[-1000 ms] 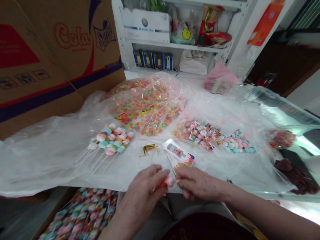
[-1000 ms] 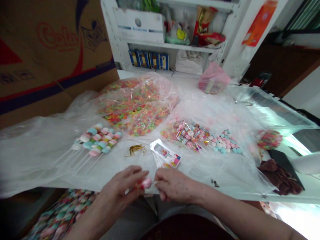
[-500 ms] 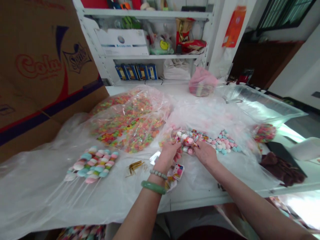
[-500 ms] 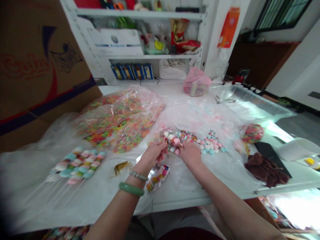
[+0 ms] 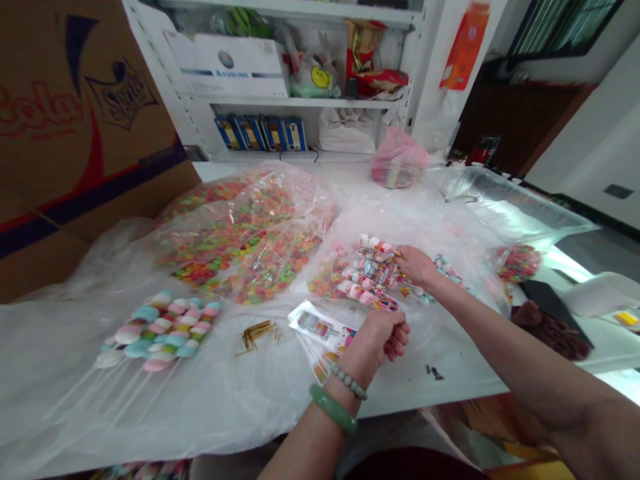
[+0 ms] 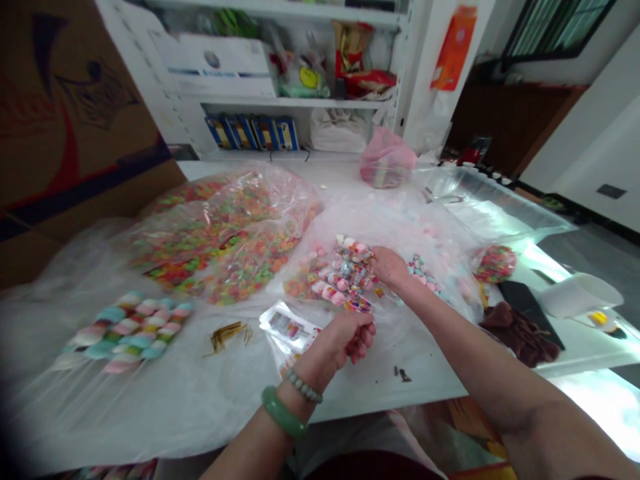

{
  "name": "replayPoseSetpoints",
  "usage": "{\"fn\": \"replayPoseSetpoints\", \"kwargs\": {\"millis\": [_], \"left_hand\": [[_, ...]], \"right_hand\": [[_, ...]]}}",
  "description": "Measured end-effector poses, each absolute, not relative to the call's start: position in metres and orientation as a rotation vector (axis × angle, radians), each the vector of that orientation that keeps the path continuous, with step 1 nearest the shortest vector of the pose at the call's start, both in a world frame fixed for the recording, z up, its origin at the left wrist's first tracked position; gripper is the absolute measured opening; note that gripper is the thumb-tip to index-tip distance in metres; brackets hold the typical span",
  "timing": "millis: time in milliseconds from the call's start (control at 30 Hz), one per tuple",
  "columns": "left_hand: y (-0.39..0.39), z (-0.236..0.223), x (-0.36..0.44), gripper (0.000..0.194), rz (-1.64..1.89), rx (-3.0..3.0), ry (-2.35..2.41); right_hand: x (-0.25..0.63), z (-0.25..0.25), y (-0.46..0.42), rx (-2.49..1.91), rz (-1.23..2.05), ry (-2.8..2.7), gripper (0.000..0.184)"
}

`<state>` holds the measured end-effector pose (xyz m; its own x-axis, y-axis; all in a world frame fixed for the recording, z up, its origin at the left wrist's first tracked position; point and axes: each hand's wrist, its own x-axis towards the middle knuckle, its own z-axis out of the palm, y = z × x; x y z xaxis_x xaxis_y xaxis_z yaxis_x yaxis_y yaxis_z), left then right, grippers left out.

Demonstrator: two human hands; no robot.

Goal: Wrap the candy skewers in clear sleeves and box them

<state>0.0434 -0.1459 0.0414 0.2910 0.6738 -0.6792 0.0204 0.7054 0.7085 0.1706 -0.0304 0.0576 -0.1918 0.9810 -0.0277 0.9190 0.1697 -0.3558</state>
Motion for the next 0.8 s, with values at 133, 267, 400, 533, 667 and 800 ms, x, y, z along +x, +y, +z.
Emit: {"fn": "replayPoseSetpoints", "kwargs": {"millis": [133, 267, 400, 533, 667, 800], "left_hand": [[-0.146, 0.028, 0.034, 0.024, 0.441, 0.734, 1.234], [-0.149, 0.022, 0.025, 0.020, 0.543, 0.677, 1.294], [-0.144, 0.024, 0.022, 0.028, 0.786, 0.414, 1.311], [-0.141, 0.025, 0.024, 0.032, 0.816, 0.235, 1.216], [-0.146, 0.025, 0.033, 0.024, 0.774, 0.227, 1.156], [-0.150, 0.023, 0.045, 0.022, 0.828, 0.166, 1.061]], "right_hand": [[0.182, 0.048, -0.050, -1.858, 0.474, -2.288, 0.031], [0.183, 0.033, -0.063, -1.929, 0.530, -2.257, 0.029], [0.180, 0.026, -0.061, -1.981, 0.624, -2.147, 0.035], [0.179, 0.025, -0.053, -1.891, 0.884, -2.091, 0.020], [0.181, 0.024, -0.053, -1.753, 1.213, -1.937, 0.009], [0.178, 0.021, -0.065, -1.660, 1.529, -1.625, 0.017]]}}
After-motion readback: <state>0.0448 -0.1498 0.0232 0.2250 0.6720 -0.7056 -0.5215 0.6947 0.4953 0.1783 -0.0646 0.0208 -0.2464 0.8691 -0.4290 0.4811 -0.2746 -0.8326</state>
